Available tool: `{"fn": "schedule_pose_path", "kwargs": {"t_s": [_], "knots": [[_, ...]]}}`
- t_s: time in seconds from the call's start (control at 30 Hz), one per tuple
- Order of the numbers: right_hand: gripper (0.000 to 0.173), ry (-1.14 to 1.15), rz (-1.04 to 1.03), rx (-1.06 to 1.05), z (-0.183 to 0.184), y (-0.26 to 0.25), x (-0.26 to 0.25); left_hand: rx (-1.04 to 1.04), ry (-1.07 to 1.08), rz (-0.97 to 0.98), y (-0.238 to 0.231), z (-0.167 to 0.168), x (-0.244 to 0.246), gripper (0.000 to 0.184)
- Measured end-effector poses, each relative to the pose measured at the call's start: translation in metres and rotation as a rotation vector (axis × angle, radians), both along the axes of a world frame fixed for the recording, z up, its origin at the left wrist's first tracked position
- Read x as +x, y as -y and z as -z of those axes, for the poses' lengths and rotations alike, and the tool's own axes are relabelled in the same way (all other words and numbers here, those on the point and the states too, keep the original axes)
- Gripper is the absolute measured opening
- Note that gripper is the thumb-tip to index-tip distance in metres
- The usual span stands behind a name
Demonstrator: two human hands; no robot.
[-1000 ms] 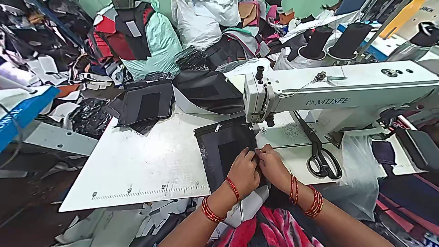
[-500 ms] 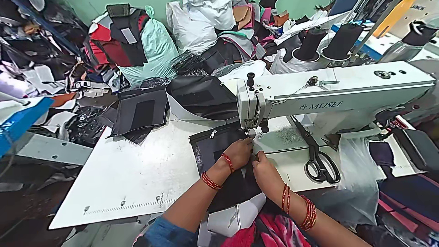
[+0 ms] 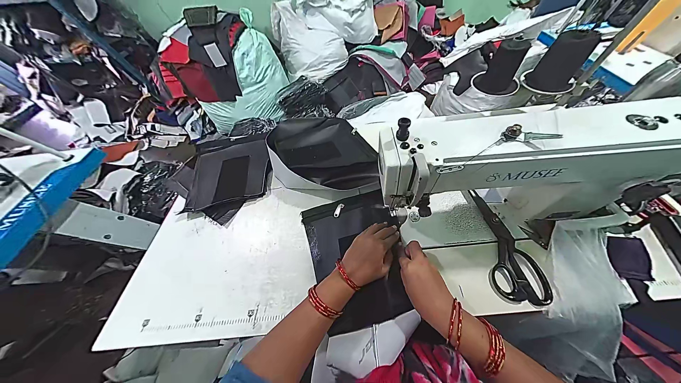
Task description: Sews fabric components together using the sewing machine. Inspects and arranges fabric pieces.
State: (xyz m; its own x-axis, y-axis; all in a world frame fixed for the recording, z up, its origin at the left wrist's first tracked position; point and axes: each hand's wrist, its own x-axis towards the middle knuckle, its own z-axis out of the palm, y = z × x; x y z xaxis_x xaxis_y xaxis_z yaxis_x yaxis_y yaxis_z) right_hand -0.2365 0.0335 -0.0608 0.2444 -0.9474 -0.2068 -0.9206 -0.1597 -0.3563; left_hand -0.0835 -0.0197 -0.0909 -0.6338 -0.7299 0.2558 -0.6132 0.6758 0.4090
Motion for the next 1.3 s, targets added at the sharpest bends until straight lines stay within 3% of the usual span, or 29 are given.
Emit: {"fn": "schedule_pose_path", "kwargs": {"t_s": [0.23, 0.4, 0.57, 0.73, 0.8, 0.93, 1.03, 1.1, 1.2, 1.3], "knots": [[0.023, 0.089, 0.031, -0.187, 0.014, 0.022, 0.001, 0.060, -0.037, -0.042, 0.022, -0.002, -0.002, 0.033], [0.036, 0.102, 0.079, 0.051, -0.002, 0.040, 0.003, 0.114, -0.008, -0.062, 0.036, -0.005, -0.003, 0.033], [0.034, 0.073, 0.092, 0.163, -0.013, 0.052, 0.005, 0.223, 0.038, -0.085, 0.044, -0.011, -0.005, 0.028], [0.036, 0.144, 0.108, 0.056, -0.004, 0.048, -0.004, 0.177, -0.042, -0.087, 0.039, -0.004, -0.005, 0.028], [0.044, 0.190, 0.110, -0.070, 0.005, 0.037, -0.013, 0.222, -0.068, -0.143, 0.022, -0.006, -0.008, 0.032], [0.059, 0.095, 0.123, 0.053, -0.006, 0.013, -0.023, 0.379, -0.017, -0.195, -0.039, -0.023, -0.011, 0.035], [0.062, 0.149, 0.182, 0.012, -0.007, -0.003, -0.036, 0.383, -0.151, -0.129, -0.084, -0.027, 0.003, 0.031], [0.064, 0.296, 0.239, 0.139, -0.011, -0.008, -0.049, 0.327, -0.301, -0.176, -0.109, -0.028, 0.019, 0.027], [0.061, 0.745, 0.351, 0.395, -0.012, -0.021, -0.071, 0.205, -0.463, -0.395, -0.142, -0.022, 0.050, 0.029], [0.048, 0.939, 0.397, 0.477, -0.018, -0.050, -0.101, 0.277, -0.642, -0.606, -0.173, -0.014, 0.075, 0.030]]}}
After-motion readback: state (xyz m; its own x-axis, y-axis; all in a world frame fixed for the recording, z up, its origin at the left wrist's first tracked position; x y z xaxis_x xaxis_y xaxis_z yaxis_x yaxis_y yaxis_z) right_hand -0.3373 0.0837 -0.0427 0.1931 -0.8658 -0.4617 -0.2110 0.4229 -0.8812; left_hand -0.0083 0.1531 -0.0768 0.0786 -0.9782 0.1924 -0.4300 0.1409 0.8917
